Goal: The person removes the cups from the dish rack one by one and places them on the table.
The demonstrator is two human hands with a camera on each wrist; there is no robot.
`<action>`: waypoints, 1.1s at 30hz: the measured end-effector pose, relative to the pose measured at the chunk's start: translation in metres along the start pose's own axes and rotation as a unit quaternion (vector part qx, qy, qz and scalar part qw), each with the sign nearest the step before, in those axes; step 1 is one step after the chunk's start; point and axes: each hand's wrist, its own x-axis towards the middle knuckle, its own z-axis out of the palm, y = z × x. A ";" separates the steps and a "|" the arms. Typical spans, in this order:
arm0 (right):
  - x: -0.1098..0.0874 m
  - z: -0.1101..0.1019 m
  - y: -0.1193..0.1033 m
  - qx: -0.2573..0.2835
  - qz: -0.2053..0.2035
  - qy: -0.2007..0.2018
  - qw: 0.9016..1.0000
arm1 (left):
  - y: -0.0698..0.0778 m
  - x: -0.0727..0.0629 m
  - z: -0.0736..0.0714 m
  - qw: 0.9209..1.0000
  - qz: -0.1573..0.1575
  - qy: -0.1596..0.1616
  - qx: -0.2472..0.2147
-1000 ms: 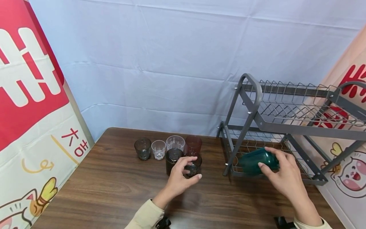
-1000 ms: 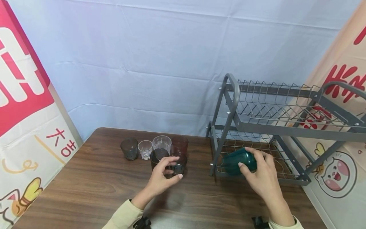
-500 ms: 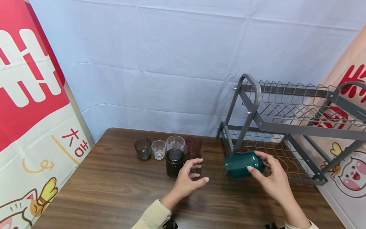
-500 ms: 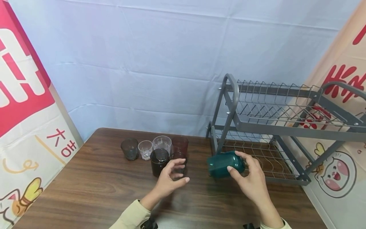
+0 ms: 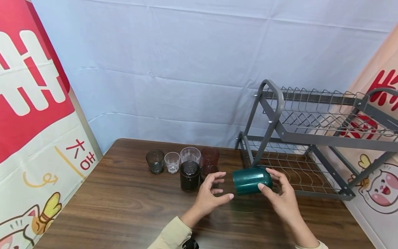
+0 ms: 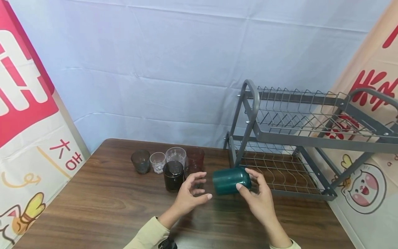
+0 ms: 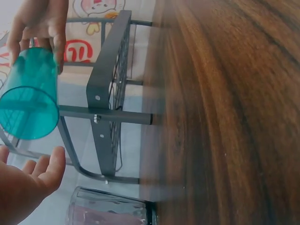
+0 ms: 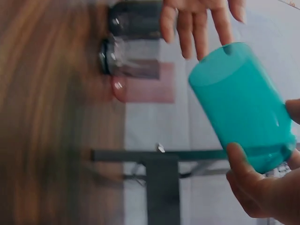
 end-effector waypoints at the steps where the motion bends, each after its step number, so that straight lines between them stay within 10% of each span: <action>1: -0.001 0.004 0.001 0.020 0.005 -0.001 1.000 | -0.001 0.000 0.000 1.000 -0.001 0.000 -0.002; 9: -0.008 0.026 0.005 0.157 0.028 -0.038 0.986 | -0.005 0.001 0.000 0.999 0.013 -0.002 -0.031; 18: -0.012 0.033 0.004 0.180 0.034 -0.055 0.982 | -0.002 0.001 -0.002 0.998 0.031 -0.023 -0.048; 25: -0.012 0.024 -0.003 0.012 -0.033 -0.079 0.996 | 0.011 -0.001 -0.014 0.999 0.031 -0.013 -0.029; 33: -0.007 0.013 -0.013 -0.152 -0.093 -0.089 0.980 | 0.026 -0.002 -0.029 0.999 0.050 -0.005 0.022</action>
